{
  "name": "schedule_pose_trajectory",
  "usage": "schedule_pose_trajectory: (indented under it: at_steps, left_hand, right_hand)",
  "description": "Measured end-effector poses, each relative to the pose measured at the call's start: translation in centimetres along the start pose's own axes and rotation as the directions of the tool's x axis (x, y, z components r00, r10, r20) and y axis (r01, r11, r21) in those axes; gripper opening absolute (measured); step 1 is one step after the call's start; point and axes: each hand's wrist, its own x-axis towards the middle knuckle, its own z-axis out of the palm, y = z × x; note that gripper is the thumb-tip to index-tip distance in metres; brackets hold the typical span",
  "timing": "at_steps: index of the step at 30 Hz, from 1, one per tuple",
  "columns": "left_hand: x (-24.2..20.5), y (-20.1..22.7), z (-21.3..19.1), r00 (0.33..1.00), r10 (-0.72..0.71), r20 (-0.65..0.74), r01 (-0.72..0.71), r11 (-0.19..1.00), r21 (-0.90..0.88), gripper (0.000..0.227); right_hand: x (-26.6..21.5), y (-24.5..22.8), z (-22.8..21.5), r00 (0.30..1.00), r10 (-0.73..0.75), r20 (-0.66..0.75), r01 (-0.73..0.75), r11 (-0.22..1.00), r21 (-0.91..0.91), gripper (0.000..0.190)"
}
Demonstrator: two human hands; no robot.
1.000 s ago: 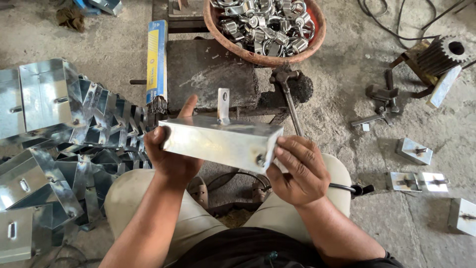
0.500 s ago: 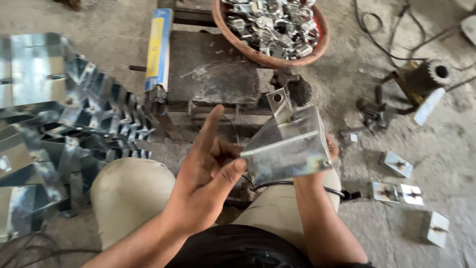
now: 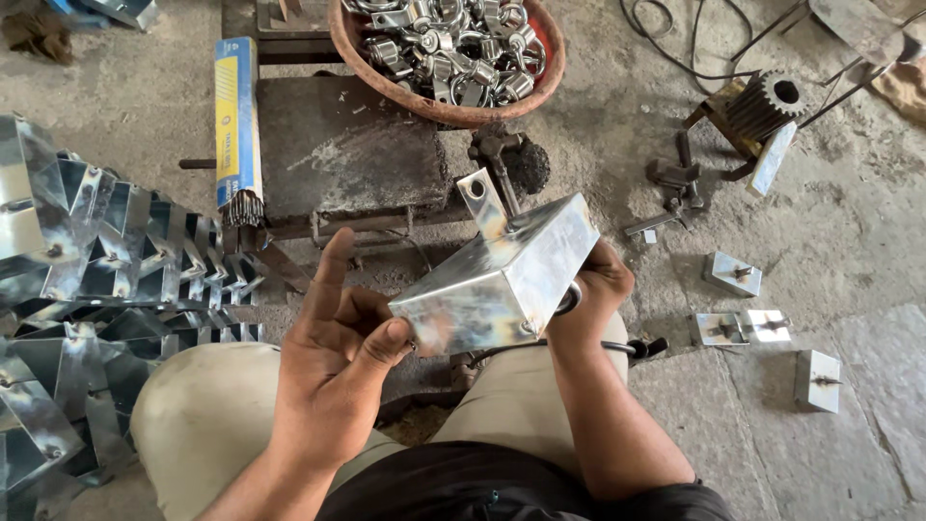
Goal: The person sits on the floor and repeatedly welds metal rings onto rectangular metal plates. They pick up a plate, place a ring on it, and use a welding torch to secure the ring, creating sparks. The person flips the plate to weld the other side and then sets the finished piece aside.
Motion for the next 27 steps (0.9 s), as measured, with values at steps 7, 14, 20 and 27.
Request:
schedule_pose_trajectory:
  at_steps: [7,14,20,27]
  left_hand:
    - [-0.2,-0.4,-0.2,1.000,0.017,-0.005,-0.017,1.000,0.012,0.094]
    - [1.3,0.9,0.1,0.895,0.389,0.219,-0.430,0.620,0.657,0.054]
    - [2.4,3.7,0.5,0.791,0.513,0.335,-0.555,0.370,0.745,0.024]
    - [1.4,5.0,1.9,0.779,0.516,0.356,-0.571,0.350,0.743,0.031]
  right_hand:
    - [0.1,-1.0,0.5,0.999,-0.020,0.035,0.019,0.999,0.026,0.025]
    - [1.0,0.6,0.4,0.848,0.406,0.341,-0.473,0.870,0.141,0.017]
    - [1.7,2.1,-0.8,0.553,0.651,0.519,-0.608,0.742,-0.282,0.016]
    - [1.0,0.6,-0.6,0.426,0.740,0.520,-0.676,0.643,-0.360,0.017]
